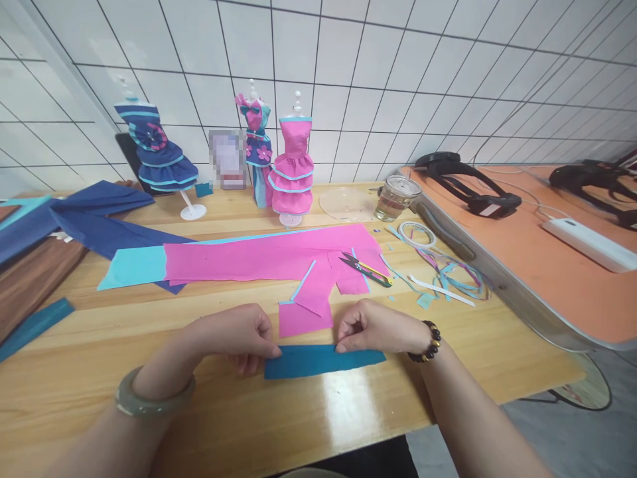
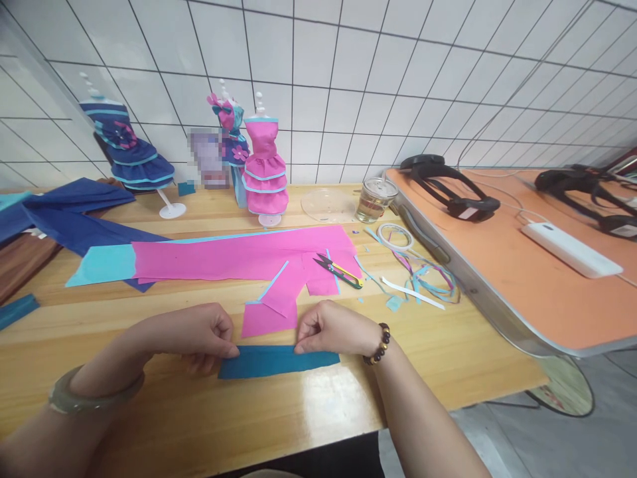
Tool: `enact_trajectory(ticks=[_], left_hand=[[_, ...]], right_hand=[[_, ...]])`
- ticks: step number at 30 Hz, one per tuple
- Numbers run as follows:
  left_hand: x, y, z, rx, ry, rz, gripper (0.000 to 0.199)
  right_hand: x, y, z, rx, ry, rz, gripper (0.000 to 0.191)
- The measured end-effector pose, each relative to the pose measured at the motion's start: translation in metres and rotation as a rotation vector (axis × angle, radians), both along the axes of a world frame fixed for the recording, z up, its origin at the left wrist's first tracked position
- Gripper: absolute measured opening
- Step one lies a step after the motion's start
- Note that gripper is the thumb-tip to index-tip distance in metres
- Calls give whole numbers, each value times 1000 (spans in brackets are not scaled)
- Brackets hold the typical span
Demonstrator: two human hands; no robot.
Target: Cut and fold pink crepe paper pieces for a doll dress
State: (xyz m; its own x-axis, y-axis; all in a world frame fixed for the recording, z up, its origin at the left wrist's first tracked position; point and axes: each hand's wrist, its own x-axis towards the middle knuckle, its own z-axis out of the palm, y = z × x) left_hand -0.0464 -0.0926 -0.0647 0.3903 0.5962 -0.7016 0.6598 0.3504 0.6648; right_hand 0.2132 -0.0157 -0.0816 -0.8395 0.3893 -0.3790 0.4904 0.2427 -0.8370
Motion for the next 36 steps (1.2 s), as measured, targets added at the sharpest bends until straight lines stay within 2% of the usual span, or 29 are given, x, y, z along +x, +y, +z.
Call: enact_trajectory(ticks=[3,7,9,11,14,18,21,25,28,31,33,36], left_hand=[[-3,2,2,120,33,79,33],[3,9,-4,564,160,335,30],[8,12,-9,722,242,340,28],[13,14,-14,775,265,283,25],[17,14,-16,796,271,222,21],[18,13,-13,821,262,216,18],[18,12,-11,805,231,237,17],[16,11,-10,723,154,280,16],[14,10,-10,655,82,303,16],[11,10,-11,602,26,310,17],[10,10,-11,580,15,323,17],[9,10,-10,548,7,363,18]], right_hand=[[-2,0,-1,74,-4,4,26],[-3,-1,-3,120,-6,23,24],[-3,-1,-2,124,-3,21,24],[-3,-2,-1,132,3,8,25],[-4,-1,2,192,45,-8,28],[-6,1,6,364,167,-83,30],[-8,2,6,570,237,-181,22],[-12,2,5,839,233,-115,19],[-16,0,5,876,237,-52,22],[-19,-1,4,841,285,-70,26],[-18,-1,2,809,334,-151,31],[-13,1,1,777,421,-403,32]])
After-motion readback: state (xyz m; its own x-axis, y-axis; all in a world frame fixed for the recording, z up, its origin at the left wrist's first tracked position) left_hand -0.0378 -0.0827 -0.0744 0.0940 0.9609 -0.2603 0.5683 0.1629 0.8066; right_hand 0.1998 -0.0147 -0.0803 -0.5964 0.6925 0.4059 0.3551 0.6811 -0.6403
